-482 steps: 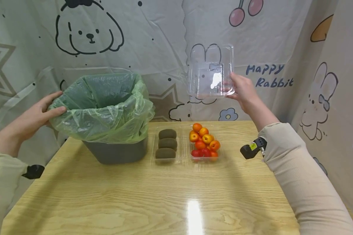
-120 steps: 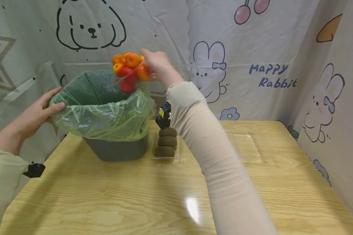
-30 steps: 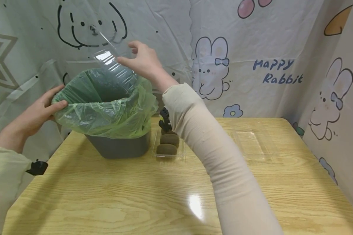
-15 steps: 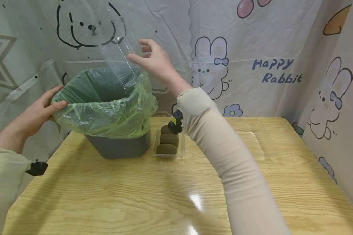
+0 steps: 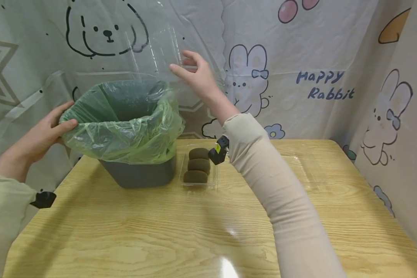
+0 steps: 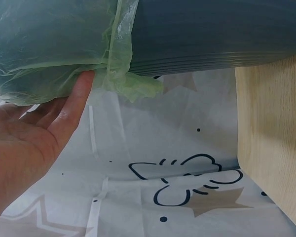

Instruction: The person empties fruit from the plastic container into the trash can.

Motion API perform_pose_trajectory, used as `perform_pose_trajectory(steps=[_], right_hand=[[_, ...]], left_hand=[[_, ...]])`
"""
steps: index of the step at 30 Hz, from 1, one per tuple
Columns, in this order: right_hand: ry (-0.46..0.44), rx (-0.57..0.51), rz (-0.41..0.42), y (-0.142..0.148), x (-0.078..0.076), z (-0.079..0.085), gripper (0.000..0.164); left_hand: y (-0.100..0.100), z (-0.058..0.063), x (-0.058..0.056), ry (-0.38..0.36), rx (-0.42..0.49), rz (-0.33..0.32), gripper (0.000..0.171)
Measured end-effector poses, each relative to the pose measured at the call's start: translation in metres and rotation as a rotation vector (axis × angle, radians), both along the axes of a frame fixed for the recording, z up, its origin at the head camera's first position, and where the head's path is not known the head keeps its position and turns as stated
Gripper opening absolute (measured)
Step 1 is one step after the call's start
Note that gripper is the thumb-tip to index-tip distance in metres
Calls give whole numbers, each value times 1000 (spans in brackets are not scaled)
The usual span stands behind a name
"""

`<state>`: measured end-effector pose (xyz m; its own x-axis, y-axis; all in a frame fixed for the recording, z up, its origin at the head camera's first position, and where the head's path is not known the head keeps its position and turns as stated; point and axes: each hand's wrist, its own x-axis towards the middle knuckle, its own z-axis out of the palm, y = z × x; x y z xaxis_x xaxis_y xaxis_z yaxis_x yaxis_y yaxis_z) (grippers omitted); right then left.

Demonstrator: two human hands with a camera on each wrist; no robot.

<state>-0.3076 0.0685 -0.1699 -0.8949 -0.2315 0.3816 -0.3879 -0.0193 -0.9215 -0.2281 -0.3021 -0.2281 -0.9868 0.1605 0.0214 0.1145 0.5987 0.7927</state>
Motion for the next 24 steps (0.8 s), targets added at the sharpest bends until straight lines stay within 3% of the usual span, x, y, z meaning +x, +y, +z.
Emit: perform_pose_trajectory(steps=[8, 24], right_hand=[[-77, -211, 44, 18, 3, -9, 52], [-124, -262, 23, 58, 9, -28, 47]], left_hand=[[0, -1, -1, 0, -3, -2, 68], [-2, -1, -1, -15, -2, -3, 67]])
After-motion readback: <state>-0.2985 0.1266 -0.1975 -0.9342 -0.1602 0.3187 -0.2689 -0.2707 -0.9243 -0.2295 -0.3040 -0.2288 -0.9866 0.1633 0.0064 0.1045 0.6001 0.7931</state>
